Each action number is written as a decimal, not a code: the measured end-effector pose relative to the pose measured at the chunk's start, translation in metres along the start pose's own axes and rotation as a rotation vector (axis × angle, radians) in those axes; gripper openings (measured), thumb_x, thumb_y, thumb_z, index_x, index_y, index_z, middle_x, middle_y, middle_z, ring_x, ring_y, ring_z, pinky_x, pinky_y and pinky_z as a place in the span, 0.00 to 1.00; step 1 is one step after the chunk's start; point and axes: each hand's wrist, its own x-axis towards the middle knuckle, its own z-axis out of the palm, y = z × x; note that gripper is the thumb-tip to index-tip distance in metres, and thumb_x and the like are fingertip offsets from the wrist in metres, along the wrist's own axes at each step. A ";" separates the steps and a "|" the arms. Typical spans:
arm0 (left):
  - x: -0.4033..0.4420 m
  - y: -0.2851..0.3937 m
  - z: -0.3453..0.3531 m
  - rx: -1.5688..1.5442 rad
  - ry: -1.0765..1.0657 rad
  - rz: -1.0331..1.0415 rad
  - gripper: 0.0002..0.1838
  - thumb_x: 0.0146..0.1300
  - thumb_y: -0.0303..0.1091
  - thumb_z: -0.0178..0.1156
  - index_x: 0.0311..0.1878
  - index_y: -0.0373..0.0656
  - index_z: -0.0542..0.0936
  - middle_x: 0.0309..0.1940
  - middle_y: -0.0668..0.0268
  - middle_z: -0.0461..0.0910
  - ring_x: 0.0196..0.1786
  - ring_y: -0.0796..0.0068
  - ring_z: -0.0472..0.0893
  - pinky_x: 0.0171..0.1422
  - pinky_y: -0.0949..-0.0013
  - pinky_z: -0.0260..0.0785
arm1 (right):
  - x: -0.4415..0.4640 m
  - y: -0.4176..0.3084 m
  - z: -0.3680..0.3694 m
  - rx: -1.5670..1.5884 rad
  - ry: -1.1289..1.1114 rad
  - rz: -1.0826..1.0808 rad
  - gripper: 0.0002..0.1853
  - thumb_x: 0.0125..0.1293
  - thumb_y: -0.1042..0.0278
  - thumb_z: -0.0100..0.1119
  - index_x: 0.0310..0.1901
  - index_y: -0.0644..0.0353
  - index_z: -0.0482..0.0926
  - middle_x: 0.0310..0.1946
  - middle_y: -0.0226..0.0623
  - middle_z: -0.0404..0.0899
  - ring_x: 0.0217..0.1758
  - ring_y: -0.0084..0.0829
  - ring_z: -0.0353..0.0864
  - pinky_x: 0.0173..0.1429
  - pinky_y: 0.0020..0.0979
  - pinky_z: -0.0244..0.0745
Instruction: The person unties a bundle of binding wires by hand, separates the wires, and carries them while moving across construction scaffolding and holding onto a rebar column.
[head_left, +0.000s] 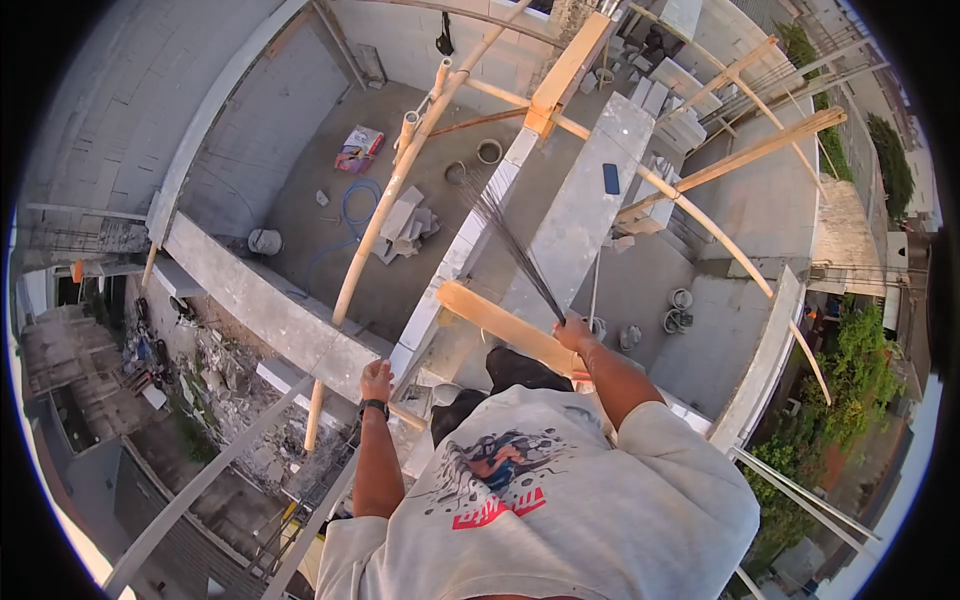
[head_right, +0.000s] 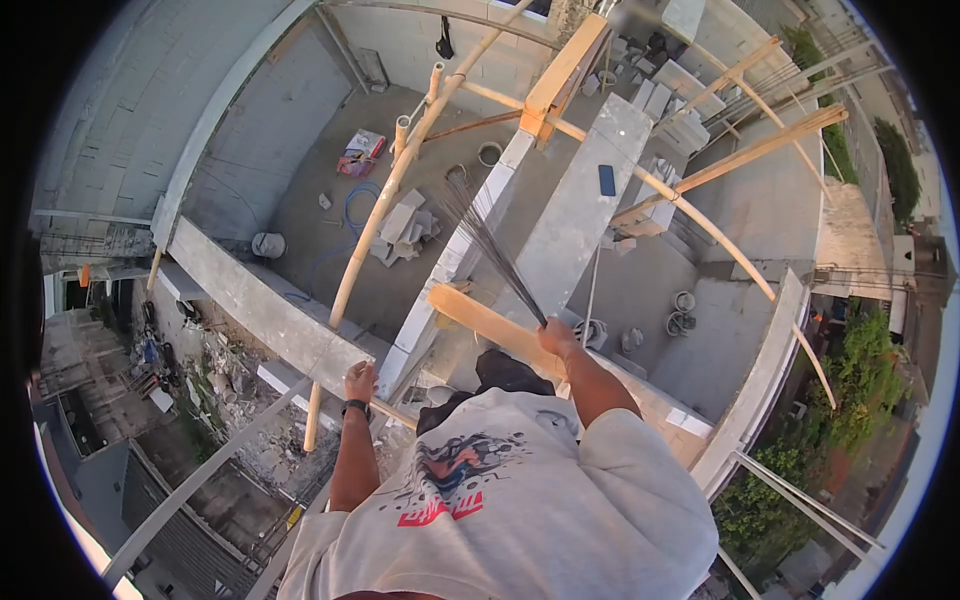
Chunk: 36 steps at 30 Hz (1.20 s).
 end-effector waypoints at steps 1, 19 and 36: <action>0.001 0.007 0.006 0.031 -0.011 -0.002 0.26 0.65 0.48 0.67 0.59 0.42 0.75 0.45 0.62 0.83 0.39 0.71 0.85 0.35 0.64 0.77 | 0.002 0.006 0.000 -0.002 0.030 0.011 0.21 0.64 0.53 0.57 0.41 0.68 0.82 0.41 0.59 0.83 0.50 0.55 0.83 0.52 0.49 0.76; -0.005 0.137 0.114 0.764 -0.137 0.365 0.39 0.58 0.47 0.70 0.67 0.37 0.67 0.47 0.50 0.85 0.53 0.54 0.84 0.59 0.57 0.74 | -0.050 0.024 -0.043 0.388 -0.078 0.351 0.24 0.68 0.48 0.57 0.44 0.68 0.81 0.30 0.46 0.84 0.26 0.38 0.87 0.38 0.37 0.81; 0.041 0.132 0.142 0.006 -0.160 0.149 0.38 0.65 0.51 0.66 0.70 0.42 0.62 0.43 0.59 0.84 0.29 0.73 0.83 0.28 0.70 0.74 | -0.086 0.084 -0.002 0.591 -0.045 0.450 0.19 0.68 0.57 0.56 0.43 0.70 0.81 0.35 0.46 0.83 0.34 0.37 0.86 0.33 0.37 0.81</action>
